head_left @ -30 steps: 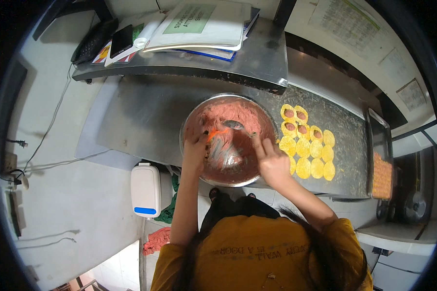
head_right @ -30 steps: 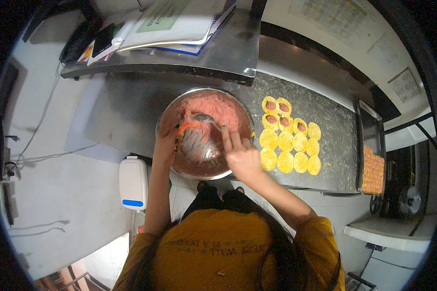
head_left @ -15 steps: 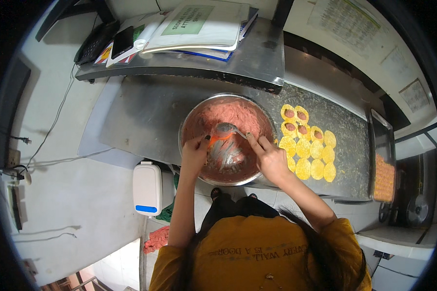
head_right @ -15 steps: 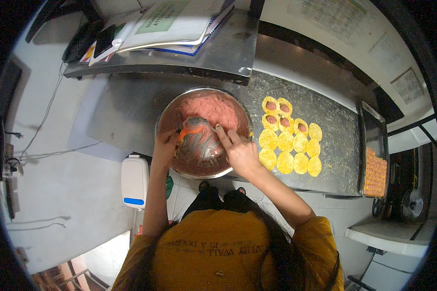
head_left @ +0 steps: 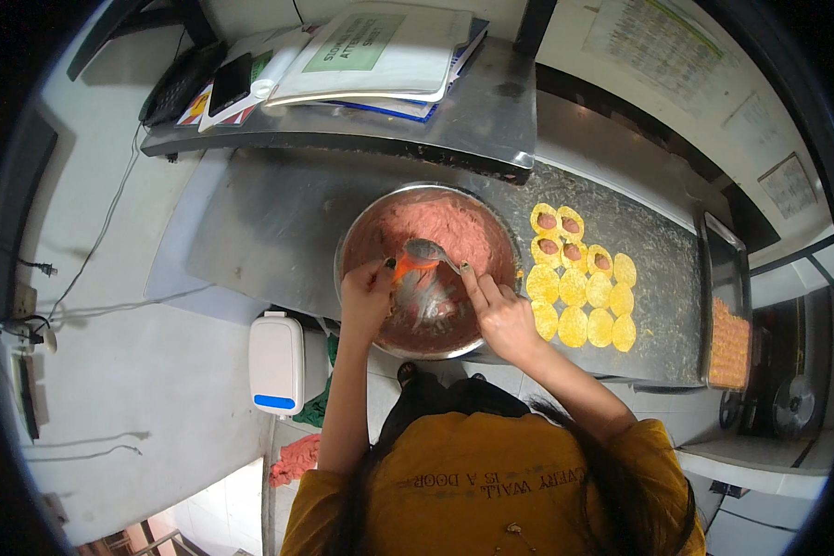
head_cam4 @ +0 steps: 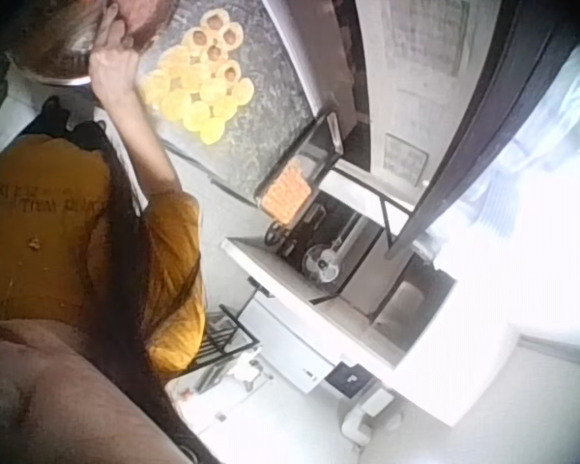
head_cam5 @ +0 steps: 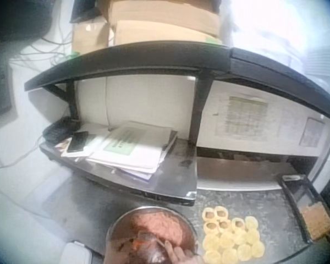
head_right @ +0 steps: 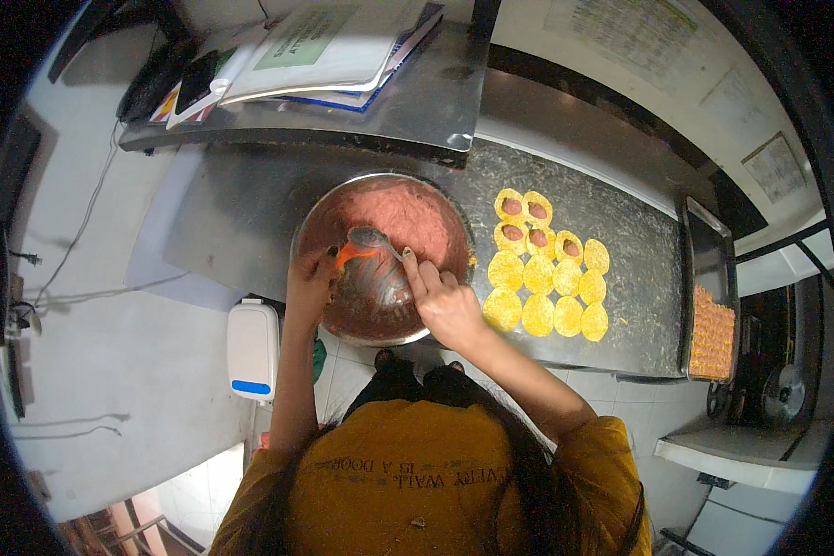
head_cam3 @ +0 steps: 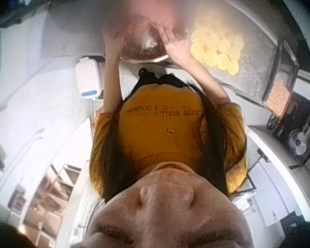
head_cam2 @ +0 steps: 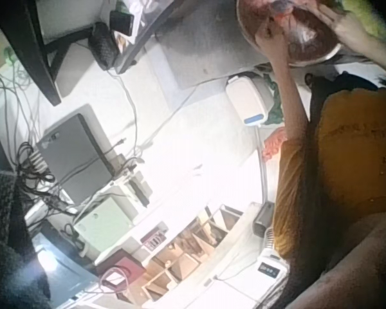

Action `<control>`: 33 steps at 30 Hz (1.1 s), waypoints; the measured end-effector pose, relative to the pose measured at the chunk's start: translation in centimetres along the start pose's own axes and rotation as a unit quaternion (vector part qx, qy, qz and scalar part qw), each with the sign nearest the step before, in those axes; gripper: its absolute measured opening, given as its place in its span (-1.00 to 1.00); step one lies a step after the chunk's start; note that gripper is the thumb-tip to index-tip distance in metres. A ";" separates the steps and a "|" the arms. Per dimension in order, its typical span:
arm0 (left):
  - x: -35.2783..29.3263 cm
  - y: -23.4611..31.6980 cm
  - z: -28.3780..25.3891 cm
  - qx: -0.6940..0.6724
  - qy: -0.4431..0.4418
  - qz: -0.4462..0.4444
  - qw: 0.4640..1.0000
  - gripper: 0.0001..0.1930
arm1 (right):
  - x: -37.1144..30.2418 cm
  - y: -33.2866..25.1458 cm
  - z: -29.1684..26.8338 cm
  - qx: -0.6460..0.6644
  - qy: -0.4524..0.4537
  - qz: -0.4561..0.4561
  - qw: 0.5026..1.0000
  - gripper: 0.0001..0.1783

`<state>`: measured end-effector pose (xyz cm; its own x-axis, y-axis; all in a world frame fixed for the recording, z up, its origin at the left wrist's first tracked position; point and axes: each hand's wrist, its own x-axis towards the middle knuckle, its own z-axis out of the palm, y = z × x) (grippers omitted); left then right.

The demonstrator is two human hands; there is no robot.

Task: The person scoops a pink filling from a metal bowl using a spatula and spoon, places it into yellow dough cups, and arranges the filled cups on a metal tray. The person repeats this process continuously, filling multiple dough cups and organizing them in rows.

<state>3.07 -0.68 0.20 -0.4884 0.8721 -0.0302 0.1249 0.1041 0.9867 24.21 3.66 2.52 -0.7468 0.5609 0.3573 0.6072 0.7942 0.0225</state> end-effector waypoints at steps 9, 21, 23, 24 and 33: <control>-1.2 1.3 -0.3 -0.073 0.026 -0.023 0.997 -0.85 | 2.0 2.9 1.6 0.186 -0.079 0.141 0.969 -0.46; 0.3 0.7 2.2 0.305 0.042 0.222 0.925 -0.93 | 1.4 -1.1 -1.1 0.134 -0.093 0.154 0.975 -0.36; 1.1 -0.2 1.7 0.303 0.068 0.185 0.932 -0.92 | 0.9 -0.6 -1.8 0.133 -0.083 0.146 0.977 -0.37; 1.2 0.3 1.7 0.294 0.072 0.174 0.937 -0.91 | 0.6 -0.3 -1.9 0.132 -0.078 0.144 0.978 -0.38; 2.1 0.8 0.6 -0.067 -0.039 -0.128 0.989 -0.77 | 0.0 0.0 1.2 0.047 0.022 0.069 0.996 -0.23</control>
<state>2.62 1.52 0.79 -0.4207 0.8603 -0.2880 -0.1124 0.2656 0.9575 23.86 3.95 1.37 -0.6444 0.6569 0.3916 0.6734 0.7300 -0.1166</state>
